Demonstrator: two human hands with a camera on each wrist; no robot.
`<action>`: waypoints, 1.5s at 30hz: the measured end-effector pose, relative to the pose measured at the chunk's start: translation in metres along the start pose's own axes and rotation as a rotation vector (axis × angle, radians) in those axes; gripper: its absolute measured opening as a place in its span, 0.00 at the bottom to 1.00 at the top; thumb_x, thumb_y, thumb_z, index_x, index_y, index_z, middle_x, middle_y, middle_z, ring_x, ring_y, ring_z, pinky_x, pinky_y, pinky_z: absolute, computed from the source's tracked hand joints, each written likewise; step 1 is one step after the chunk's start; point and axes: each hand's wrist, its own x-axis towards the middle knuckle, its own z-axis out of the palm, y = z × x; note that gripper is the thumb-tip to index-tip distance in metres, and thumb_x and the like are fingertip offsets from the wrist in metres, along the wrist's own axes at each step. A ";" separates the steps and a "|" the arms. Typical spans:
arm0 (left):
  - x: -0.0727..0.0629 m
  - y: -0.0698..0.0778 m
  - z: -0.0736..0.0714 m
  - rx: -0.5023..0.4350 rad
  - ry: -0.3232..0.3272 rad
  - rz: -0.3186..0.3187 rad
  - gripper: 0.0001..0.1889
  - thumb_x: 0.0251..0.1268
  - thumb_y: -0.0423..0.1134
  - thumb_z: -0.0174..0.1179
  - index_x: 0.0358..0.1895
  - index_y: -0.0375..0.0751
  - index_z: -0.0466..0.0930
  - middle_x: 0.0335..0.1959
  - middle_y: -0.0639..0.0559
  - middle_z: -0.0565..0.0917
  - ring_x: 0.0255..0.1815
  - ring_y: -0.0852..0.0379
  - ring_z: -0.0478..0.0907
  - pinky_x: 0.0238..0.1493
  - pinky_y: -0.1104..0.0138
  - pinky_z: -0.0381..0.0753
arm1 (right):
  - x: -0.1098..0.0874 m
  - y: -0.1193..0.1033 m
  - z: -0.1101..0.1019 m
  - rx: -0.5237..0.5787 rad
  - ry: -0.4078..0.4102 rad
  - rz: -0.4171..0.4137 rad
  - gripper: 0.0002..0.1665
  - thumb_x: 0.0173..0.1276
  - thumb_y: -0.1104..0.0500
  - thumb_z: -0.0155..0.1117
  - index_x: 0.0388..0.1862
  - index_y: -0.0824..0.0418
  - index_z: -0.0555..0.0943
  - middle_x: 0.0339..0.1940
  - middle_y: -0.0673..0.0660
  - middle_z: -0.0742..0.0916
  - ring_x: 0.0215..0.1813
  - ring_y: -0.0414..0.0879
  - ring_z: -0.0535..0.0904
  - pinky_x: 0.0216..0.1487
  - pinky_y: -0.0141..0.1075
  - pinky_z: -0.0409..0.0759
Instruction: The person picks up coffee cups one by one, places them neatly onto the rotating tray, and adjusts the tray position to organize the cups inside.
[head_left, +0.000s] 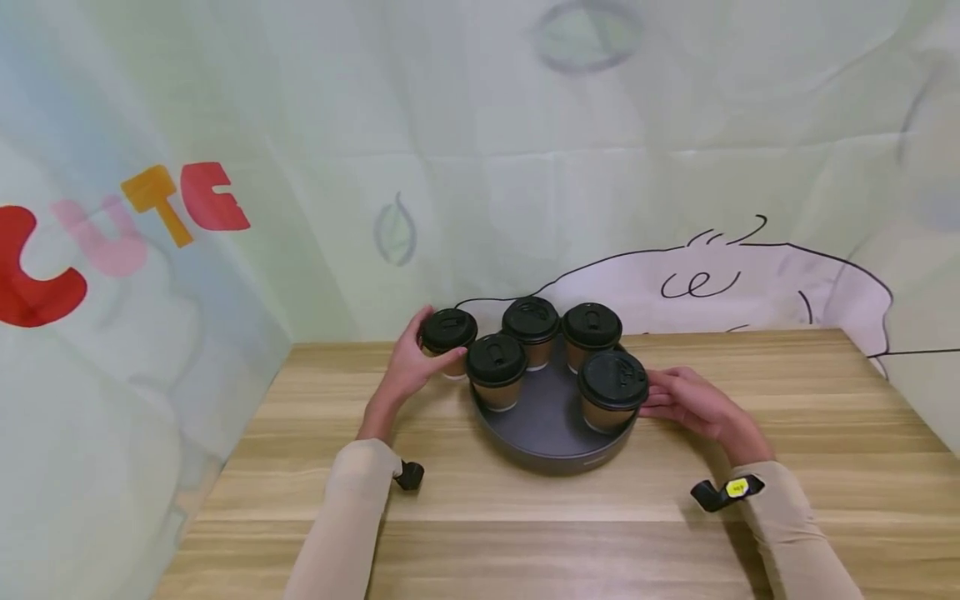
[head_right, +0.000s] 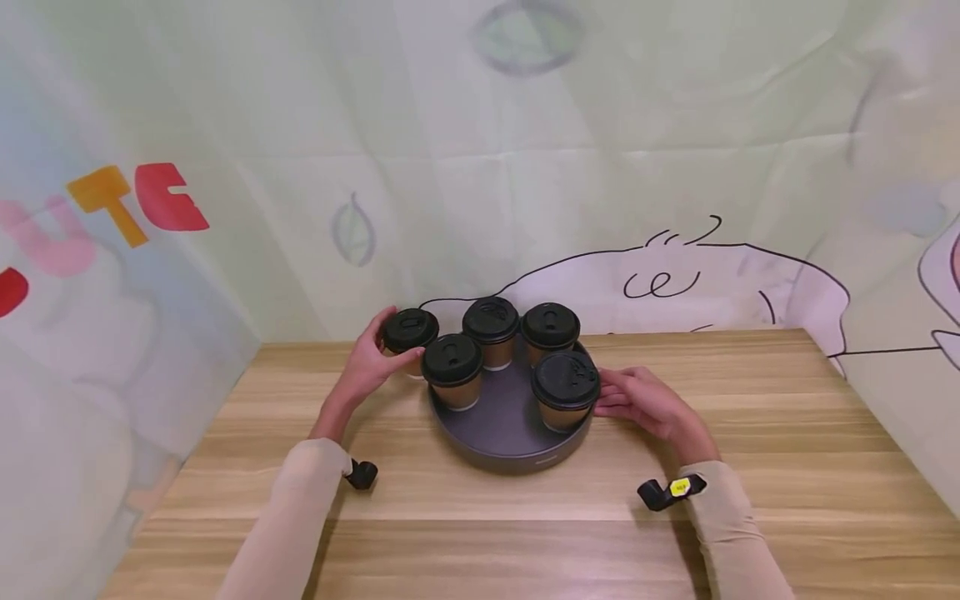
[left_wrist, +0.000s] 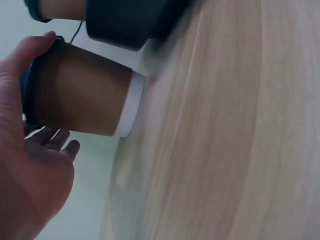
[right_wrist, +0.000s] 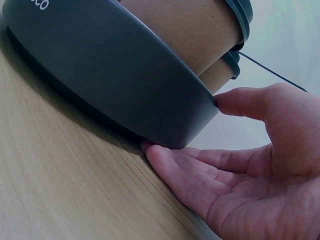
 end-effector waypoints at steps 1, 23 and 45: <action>0.001 -0.001 0.001 0.008 0.007 -0.002 0.51 0.58 0.40 0.77 0.81 0.36 0.55 0.77 0.37 0.65 0.77 0.44 0.63 0.79 0.54 0.61 | 0.000 0.000 0.001 0.004 -0.001 -0.001 0.28 0.88 0.57 0.42 0.68 0.82 0.66 0.46 0.58 0.90 0.49 0.45 0.88 0.56 0.39 0.86; -0.006 -0.002 0.007 -0.179 0.131 -0.067 0.44 0.52 0.29 0.77 0.69 0.33 0.58 0.65 0.37 0.72 0.66 0.45 0.71 0.72 0.59 0.66 | 0.003 0.000 0.003 -0.004 -0.004 0.014 0.29 0.87 0.57 0.42 0.69 0.83 0.64 0.45 0.58 0.90 0.48 0.45 0.88 0.56 0.39 0.86; -0.062 0.094 -0.022 -0.270 0.038 0.068 0.44 0.52 0.26 0.75 0.70 0.40 0.58 0.65 0.46 0.73 0.66 0.52 0.71 0.67 0.68 0.73 | 0.003 0.000 0.000 0.007 0.024 0.011 0.28 0.87 0.57 0.43 0.67 0.83 0.65 0.44 0.59 0.90 0.47 0.45 0.88 0.55 0.39 0.87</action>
